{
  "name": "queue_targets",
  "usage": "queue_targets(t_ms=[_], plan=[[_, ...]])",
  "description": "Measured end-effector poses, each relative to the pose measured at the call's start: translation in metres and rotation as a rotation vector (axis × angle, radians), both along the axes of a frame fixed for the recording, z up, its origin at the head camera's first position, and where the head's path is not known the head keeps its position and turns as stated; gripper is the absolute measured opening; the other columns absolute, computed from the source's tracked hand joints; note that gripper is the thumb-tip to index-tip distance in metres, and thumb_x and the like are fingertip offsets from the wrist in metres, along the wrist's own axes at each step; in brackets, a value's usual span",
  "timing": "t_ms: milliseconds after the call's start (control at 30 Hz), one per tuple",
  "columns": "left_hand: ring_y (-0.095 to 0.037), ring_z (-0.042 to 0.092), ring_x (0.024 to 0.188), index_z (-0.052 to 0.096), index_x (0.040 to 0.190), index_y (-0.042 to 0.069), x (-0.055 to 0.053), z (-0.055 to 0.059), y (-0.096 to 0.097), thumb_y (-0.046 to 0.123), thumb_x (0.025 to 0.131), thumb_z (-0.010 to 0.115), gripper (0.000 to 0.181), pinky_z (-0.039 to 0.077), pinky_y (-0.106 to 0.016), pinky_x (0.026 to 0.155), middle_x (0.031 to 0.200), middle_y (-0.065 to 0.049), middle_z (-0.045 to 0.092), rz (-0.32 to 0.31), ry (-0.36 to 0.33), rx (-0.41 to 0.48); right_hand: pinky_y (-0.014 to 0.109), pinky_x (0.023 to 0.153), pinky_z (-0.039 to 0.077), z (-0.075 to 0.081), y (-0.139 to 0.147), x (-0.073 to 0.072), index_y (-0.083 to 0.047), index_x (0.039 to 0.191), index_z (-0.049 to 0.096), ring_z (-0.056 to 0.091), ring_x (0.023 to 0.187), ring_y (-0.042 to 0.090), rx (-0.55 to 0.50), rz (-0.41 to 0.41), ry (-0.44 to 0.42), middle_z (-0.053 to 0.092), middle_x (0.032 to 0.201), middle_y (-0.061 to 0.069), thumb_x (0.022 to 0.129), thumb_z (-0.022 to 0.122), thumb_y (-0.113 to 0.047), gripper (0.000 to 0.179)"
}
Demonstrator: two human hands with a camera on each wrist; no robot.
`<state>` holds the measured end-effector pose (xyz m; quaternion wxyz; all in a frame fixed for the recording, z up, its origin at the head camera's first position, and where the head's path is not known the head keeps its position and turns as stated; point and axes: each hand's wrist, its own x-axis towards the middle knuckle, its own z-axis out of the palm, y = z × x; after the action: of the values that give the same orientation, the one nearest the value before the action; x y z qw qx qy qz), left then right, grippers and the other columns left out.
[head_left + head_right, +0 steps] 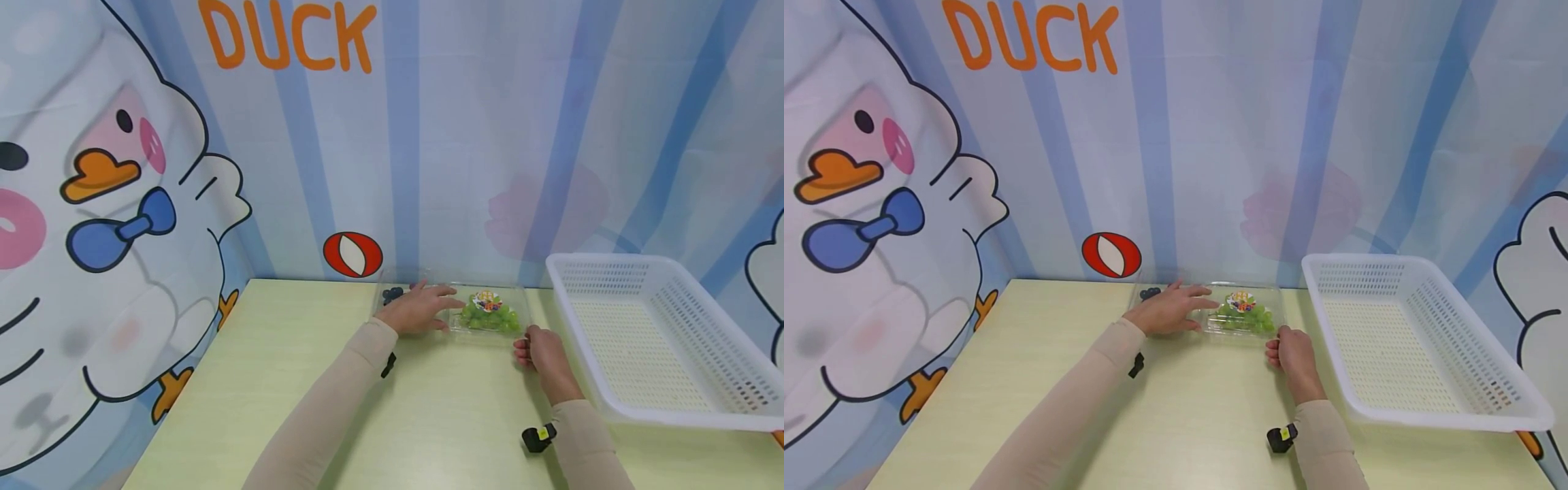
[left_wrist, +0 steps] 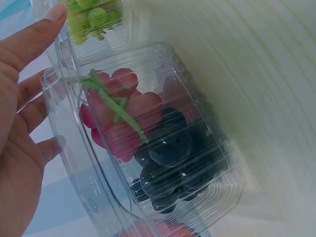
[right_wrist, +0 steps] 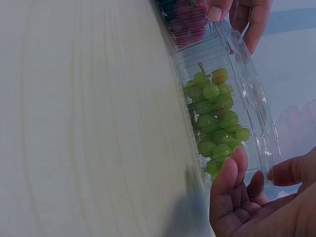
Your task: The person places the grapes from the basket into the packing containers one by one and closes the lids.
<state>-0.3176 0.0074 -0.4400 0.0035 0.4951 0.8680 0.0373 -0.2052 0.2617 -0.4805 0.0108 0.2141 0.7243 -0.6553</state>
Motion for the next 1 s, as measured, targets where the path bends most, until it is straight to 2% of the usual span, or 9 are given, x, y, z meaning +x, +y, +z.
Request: queue_targets(t_ms=[400, 1000], plan=[[-0.023, 0.035, 0.15, 0.051, 0.151, 0.021, -0.0016, 0.0002, 0.0009, 0.033, 0.096, 0.071, 0.06, 0.014, -0.059, 0.123, 0.159, -0.01, 0.043, -0.007, 0.001, -0.007, 0.021, 0.055, 0.054, -0.0015, 0.0005, -0.0015, 0.002, 0.101, 0.053, 0.06, 0.057, 0.004, 0.009, -0.005, -0.003, 0.064, 0.072, -0.003, 0.102, 0.032, -0.016, 0.028], [-0.021, 0.037, 0.148, 0.052, 0.15, 0.023, -0.0025, -0.0003, 0.0021, 0.036, 0.096, 0.071, 0.059, 0.019, -0.06, 0.122, 0.157, -0.008, 0.045, -0.009, 0.05, -0.038, 0.02, 0.054, 0.053, 0.0001, -0.0006, 0.0001, 0.003, 0.101, 0.052, 0.06, 0.056, 0.003, -0.01, -0.003, 0.009, 0.063, 0.071, -0.003, 0.102, 0.031, -0.014, 0.027]])
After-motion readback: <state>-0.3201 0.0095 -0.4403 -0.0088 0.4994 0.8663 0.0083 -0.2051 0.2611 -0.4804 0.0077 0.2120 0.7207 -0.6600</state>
